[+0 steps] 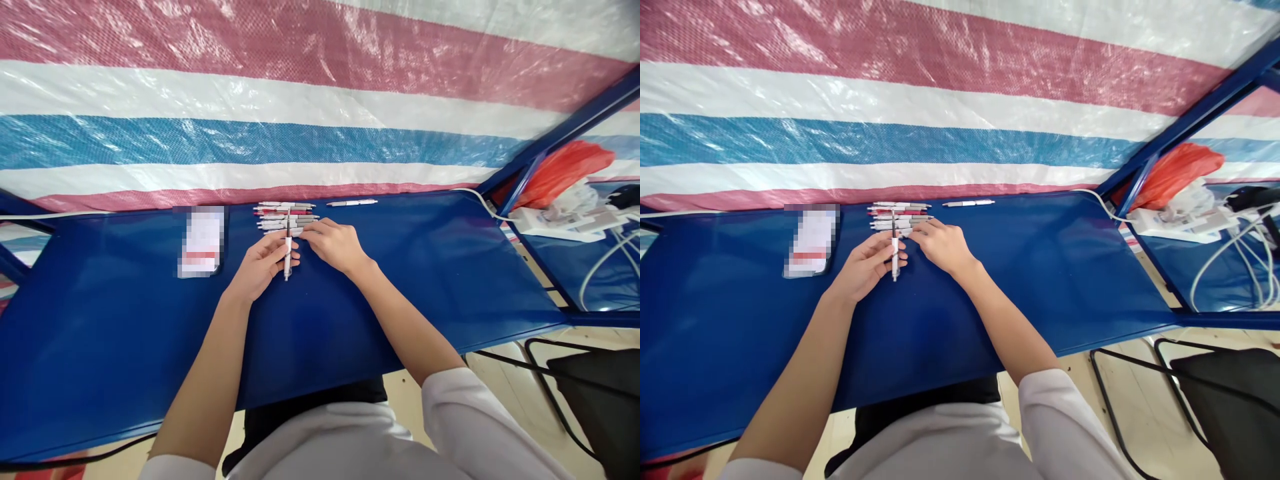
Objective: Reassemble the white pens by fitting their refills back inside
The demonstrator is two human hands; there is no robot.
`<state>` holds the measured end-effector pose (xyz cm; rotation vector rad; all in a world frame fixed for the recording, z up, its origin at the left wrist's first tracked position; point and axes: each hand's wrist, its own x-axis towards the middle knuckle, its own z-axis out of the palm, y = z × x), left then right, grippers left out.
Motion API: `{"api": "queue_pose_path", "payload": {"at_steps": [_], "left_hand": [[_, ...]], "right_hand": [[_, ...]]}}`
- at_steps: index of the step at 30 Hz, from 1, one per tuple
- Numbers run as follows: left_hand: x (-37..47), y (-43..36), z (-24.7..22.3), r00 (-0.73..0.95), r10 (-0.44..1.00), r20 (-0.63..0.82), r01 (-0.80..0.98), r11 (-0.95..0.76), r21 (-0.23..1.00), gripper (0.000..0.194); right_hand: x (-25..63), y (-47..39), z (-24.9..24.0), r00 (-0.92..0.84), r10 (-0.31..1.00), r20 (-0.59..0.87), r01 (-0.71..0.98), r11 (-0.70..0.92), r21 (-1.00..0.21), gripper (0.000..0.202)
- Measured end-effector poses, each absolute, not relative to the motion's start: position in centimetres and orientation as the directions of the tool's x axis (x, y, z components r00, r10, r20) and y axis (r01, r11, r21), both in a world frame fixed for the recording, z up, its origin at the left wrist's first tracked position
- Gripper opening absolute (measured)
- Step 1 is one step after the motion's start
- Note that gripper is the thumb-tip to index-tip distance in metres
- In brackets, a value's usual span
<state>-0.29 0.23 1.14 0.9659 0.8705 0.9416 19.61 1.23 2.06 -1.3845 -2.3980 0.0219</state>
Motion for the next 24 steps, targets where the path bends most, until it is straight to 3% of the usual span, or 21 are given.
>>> {"api": "queue_pose_path", "payload": {"at_steps": [2, 5, 7, 9, 11, 14, 24], "left_hand": [[-0.2, 0.1, 1.2, 0.329, 0.93, -0.162, -0.247, 0.25, 0.936, 0.037], [-0.2, 0.0, 1.6, 0.311, 0.942, -0.125, -0.213, 0.197, 0.957, 0.038], [-0.2, -0.1, 2.0, 0.29, 0.953, -0.093, -0.159, 0.144, 0.977, 0.038], [-0.2, -0.1, 2.4, 0.273, 0.96, -0.054, -0.081, 0.079, 0.994, 0.04], [0.0, -0.1, 2.8, 0.262, 0.965, -0.003, 0.007, 0.001, 1.0, 0.04], [0.3, -0.2, 2.7, 0.253, 0.964, 0.08, 0.1, -0.108, 0.989, 0.039], [1.2, -0.7, 0.3, 0.244, 0.953, 0.179, 0.24, -0.238, 0.941, 0.036]], "right_hand": [[19.4, 0.9, 2.2, -0.379, 0.862, 0.336, 0.819, 0.481, -0.313, 0.031], [18.9, 0.5, 2.1, -0.201, 0.91, 0.363, 0.673, 0.397, -0.623, 0.024], [18.5, 0.4, 1.9, -0.073, 0.946, 0.317, 0.415, 0.317, -0.852, 0.019], [18.1, 0.2, 1.6, 0.031, 0.979, 0.199, 0.09, 0.196, -0.977, 0.019], [17.9, 0.0, 1.3, 0.086, 0.995, 0.057, -0.171, 0.072, -0.983, 0.026], [17.9, -0.2, 0.9, 0.115, 0.992, -0.047, -0.364, -0.002, -0.931, 0.034], [17.8, -0.2, 0.4, 0.112, 0.994, 0.02, -0.388, 0.062, -0.92, 0.032]]}}
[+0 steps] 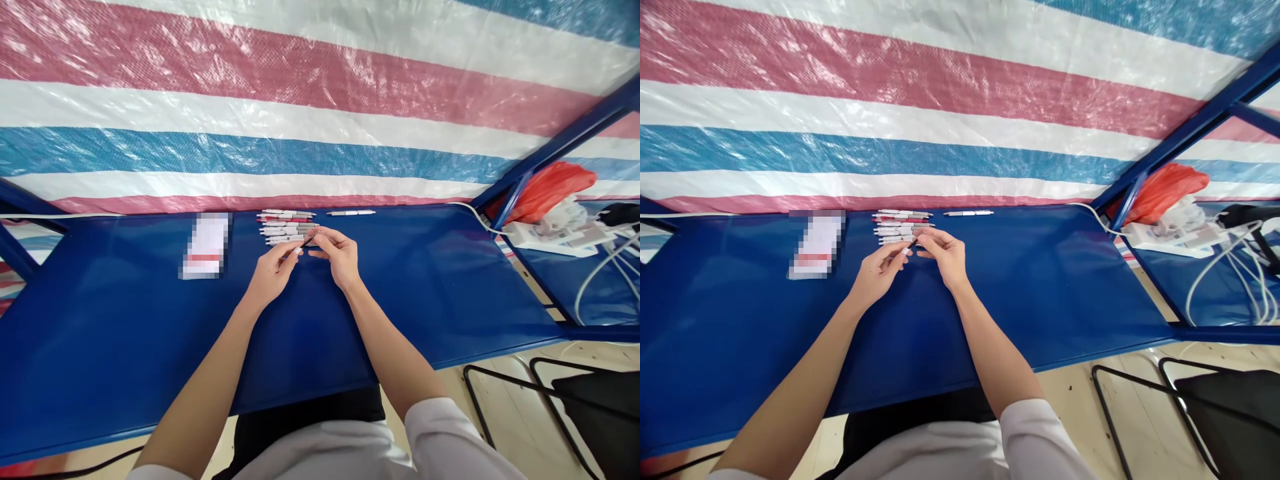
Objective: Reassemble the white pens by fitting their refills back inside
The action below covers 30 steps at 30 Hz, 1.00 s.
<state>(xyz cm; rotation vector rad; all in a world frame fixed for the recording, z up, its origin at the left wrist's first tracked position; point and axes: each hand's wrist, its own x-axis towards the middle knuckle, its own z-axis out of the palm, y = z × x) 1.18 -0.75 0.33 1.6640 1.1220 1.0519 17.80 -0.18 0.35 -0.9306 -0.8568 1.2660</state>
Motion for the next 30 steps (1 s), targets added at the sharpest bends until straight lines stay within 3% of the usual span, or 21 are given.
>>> {"api": "queue_pose_path", "payload": {"at_steps": [11, 20, 24, 30], "left_hand": [[1.6, -1.0, 0.3, 0.144, 0.981, 0.131, 0.183, -0.156, 0.971, 0.035], [2.3, -1.5, 0.6, 0.196, 0.981, -0.006, 0.085, -0.011, 0.996, 0.042], [2.4, -1.6, 0.0, 0.216, 0.976, 0.013, 0.074, -0.029, 0.997, 0.047], [2.2, -1.7, 0.1, 0.235, 0.969, 0.08, 0.212, -0.131, 0.968, 0.041]], "right_hand": [[17.5, -0.3, 0.6, 0.18, 0.984, 0.006, -0.324, 0.065, -0.944, 0.028], [17.6, -0.3, 0.1, 0.243, 0.963, 0.12, -0.229, 0.177, -0.957, 0.025], [17.8, -0.4, 0.4, 0.273, 0.958, 0.088, -0.213, 0.15, -0.965, 0.03], [18.9, 0.1, 0.5, 0.334, 0.941, 0.057, -0.309, 0.166, -0.936, 0.035]]}}
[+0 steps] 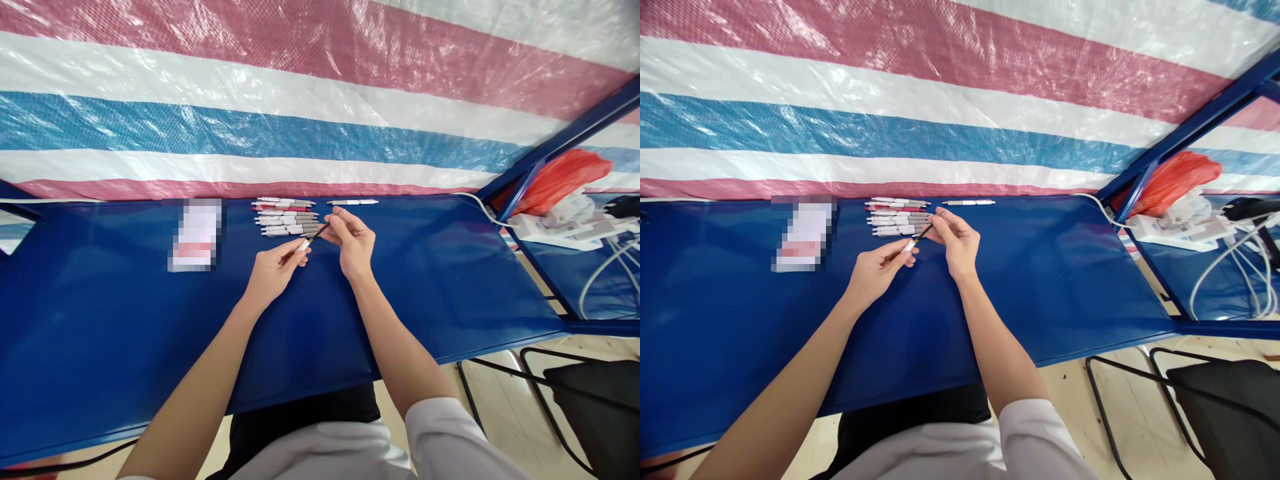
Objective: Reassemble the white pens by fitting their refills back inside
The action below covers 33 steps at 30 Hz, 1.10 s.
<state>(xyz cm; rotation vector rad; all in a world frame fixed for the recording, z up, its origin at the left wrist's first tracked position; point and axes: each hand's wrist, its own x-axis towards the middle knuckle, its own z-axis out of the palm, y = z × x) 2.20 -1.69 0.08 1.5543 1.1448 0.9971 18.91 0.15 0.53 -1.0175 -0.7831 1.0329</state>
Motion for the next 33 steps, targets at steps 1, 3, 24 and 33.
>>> {"api": "queue_pose_path", "payload": {"at_steps": [1, 3, 24, 33], "left_hand": [[2.1, -1.7, 0.1, 0.238, 0.966, 0.096, 0.228, -0.152, 0.962, 0.04], [2.1, -1.6, 0.2, 0.238, 0.964, 0.117, 0.233, -0.173, 0.957, 0.039], [2.0, -0.1, -0.3, 0.002, 1.0, -0.015, -0.334, 0.015, 0.943, 0.038], [1.8, 0.0, -0.5, -0.007, 1.0, 0.021, -0.308, -0.022, 0.951, 0.036]], "right_hand": [[19.2, 0.3, 0.4, 0.351, 0.935, 0.05, -0.334, 0.175, -0.926, 0.035], [19.6, 0.6, 0.3, 0.392, 0.92, 0.033, -0.386, 0.197, -0.901, 0.034], [18.9, 0.6, -0.8, 0.222, 0.975, 0.0, -0.352, 0.08, -0.932, 0.031], [18.5, 0.8, -0.8, 0.254, 0.967, 0.002, -0.302, 0.082, -0.95, 0.033]]}}
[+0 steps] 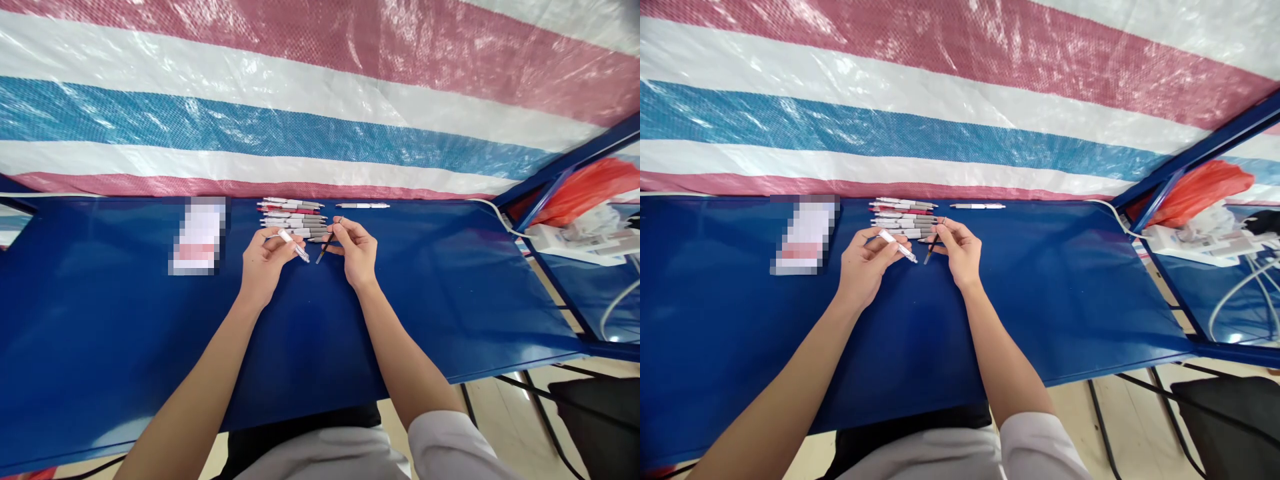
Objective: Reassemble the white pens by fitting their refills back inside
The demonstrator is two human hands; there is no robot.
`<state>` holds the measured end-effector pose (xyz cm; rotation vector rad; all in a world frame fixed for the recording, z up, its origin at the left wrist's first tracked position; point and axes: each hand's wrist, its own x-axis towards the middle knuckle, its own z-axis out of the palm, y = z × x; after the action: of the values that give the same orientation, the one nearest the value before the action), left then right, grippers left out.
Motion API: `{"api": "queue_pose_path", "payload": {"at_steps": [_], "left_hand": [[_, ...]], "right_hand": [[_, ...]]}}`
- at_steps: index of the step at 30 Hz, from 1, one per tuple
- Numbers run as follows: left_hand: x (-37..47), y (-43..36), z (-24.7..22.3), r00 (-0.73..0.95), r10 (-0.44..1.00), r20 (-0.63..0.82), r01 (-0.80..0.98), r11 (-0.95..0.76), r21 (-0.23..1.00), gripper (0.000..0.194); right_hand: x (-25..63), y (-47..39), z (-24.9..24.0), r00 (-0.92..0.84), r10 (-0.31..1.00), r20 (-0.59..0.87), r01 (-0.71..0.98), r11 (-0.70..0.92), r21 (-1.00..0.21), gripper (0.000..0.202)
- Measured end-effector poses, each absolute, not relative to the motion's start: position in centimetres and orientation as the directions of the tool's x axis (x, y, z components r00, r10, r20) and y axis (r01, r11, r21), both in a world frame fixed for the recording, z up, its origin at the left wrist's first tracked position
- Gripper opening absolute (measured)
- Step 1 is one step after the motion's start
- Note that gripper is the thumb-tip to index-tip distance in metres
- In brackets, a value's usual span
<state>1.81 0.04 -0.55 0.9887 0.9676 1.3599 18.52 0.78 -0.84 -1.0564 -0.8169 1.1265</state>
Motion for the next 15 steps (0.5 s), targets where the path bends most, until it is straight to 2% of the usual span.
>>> {"api": "queue_pose_path", "payload": {"at_steps": [10, 15], "left_hand": [[1.72, -0.05, -0.74, -0.041, 0.991, 0.13, -0.19, -0.135, 0.972, 0.036], [2.05, -0.52, -0.05, -0.054, 0.975, 0.214, -0.064, -0.217, 0.974, 0.028]], "right_hand": [[18.49, 0.91, -0.92, 0.268, 0.963, 0.011, -0.289, 0.091, -0.953, 0.034], [18.44, 0.87, -0.85, 0.256, 0.966, 0.018, -0.308, 0.099, -0.946, 0.033]]}}
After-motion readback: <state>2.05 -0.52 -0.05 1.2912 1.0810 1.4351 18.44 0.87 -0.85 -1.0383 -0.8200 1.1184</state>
